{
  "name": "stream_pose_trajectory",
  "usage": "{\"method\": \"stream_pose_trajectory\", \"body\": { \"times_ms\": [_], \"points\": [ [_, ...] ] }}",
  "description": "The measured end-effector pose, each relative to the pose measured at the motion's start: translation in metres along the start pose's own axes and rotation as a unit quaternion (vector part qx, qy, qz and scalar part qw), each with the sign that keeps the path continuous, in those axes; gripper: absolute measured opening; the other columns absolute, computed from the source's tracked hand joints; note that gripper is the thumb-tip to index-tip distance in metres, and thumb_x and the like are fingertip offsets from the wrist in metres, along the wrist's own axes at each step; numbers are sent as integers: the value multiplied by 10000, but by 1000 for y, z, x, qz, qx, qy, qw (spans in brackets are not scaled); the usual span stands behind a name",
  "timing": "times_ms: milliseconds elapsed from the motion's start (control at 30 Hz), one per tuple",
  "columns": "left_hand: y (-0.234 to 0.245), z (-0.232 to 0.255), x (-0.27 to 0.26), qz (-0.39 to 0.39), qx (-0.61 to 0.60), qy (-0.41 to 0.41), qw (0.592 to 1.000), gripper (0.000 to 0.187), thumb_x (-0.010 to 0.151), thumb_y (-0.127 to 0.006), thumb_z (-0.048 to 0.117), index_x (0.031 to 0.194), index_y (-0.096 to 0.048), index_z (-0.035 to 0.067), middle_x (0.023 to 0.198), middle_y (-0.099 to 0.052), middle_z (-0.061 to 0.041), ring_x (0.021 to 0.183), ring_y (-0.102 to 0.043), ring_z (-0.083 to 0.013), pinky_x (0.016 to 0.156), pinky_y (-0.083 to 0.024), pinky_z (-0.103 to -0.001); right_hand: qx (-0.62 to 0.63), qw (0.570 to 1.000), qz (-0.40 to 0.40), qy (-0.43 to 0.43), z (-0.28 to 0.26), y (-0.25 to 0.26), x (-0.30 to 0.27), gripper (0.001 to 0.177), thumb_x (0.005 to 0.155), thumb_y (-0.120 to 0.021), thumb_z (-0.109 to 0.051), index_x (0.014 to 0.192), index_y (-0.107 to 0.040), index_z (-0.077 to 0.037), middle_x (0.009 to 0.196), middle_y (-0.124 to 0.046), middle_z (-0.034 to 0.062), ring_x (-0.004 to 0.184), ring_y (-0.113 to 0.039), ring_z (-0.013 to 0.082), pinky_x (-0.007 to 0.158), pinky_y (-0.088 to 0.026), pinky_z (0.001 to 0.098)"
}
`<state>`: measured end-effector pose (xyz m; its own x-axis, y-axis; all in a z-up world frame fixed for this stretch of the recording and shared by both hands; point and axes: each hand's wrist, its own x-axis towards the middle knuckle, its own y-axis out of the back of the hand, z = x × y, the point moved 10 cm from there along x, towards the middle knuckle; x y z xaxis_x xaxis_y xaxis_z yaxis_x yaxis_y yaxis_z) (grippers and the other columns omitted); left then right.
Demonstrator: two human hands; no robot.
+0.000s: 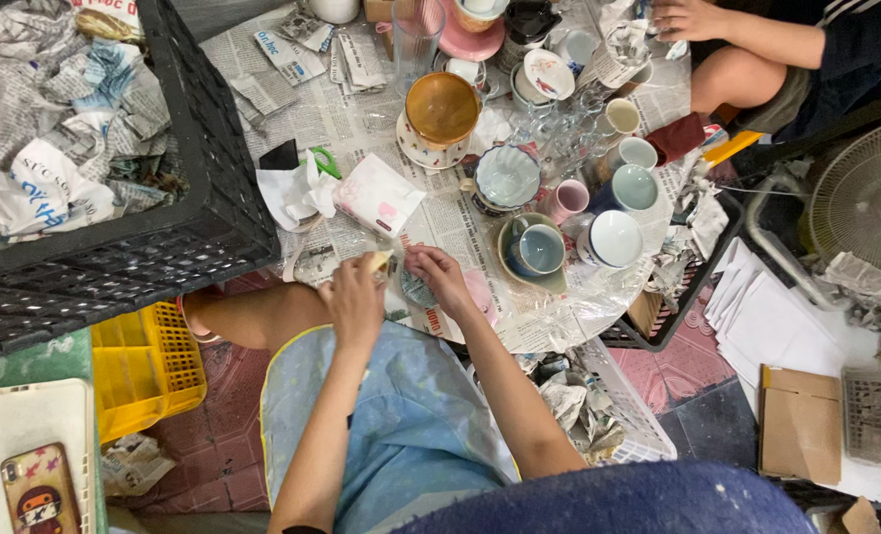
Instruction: The person wraps small ceramic cups and bowls in newspaper and secures them with tape. They handle items one at a time, folding the paper around each piece and taping it shut before placing the wrapped items into a black crate.
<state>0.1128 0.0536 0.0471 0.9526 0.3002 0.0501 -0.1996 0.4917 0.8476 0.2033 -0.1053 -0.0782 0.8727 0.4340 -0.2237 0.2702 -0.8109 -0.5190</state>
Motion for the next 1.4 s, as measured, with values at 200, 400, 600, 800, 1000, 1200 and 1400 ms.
{"method": "stream_pose_trajectory", "body": {
  "times_ms": [200,400,600,800,1000,1200,1400],
  "points": [
    [12,49,-25,141,-3,-148,979,404,981,-635,224,1371,-543,171,1265,-622,-77,1208,-601,-261,974,-339,-468,-178,984,-11,28,-14,-13,-6,341,992,-679,-95,1319,-645,-8,900,-675,18,772,-615,96,731,-521,254],
    [4,19,-24,68,-195,-87,975,416,939,-635,191,1336,-549,102,1126,-652,-46,1006,-654,-216,947,-345,-436,-215,976,-33,-14,-11,-22,-4,188,996,-687,-75,1136,-708,50,949,-739,28,821,-666,95,762,-556,257],
    [-12,4,-20,-17,-144,-52,988,256,886,-707,252,1122,-695,155,894,-709,10,857,-681,-198,903,-359,-439,-184,982,-51,4,-8,-21,-4,113,1029,-635,-94,1066,-681,2,931,-694,22,832,-640,90,776,-541,249],
    [-7,0,-24,8,-69,-121,990,165,876,-727,247,970,-697,114,913,-679,-25,960,-648,-238,878,-393,-459,-166,983,-74,-29,-4,-19,-1,88,1030,-609,-104,1065,-653,-36,956,-675,15,861,-637,88,791,-548,249],
    [10,-15,-35,13,-35,-128,991,171,859,-736,240,966,-702,111,1040,-679,-71,1100,-627,-270,964,-392,-485,-151,986,-55,-33,-2,-11,-3,88,1041,-617,-107,1086,-644,-37,906,-621,0,822,-607,98,783,-524,255],
    [59,-14,-60,92,-27,-155,983,234,814,-762,362,884,-699,148,1242,-707,-96,1083,-671,-221,1120,-266,-626,-43,996,-56,-58,-1,-10,-1,96,1068,-588,-132,1079,-614,-41,936,-604,4,844,-589,103,817,-521,255],
    [39,-11,-28,77,3,-21,997,489,848,-794,449,1136,-675,71,1116,-682,-84,1053,-681,-283,1159,-284,-596,-2,999,-27,-31,-8,-1,-8,66,1008,-604,-87,1066,-614,-55,874,-599,14,786,-589,120,740,-517,275]
  ]
}}
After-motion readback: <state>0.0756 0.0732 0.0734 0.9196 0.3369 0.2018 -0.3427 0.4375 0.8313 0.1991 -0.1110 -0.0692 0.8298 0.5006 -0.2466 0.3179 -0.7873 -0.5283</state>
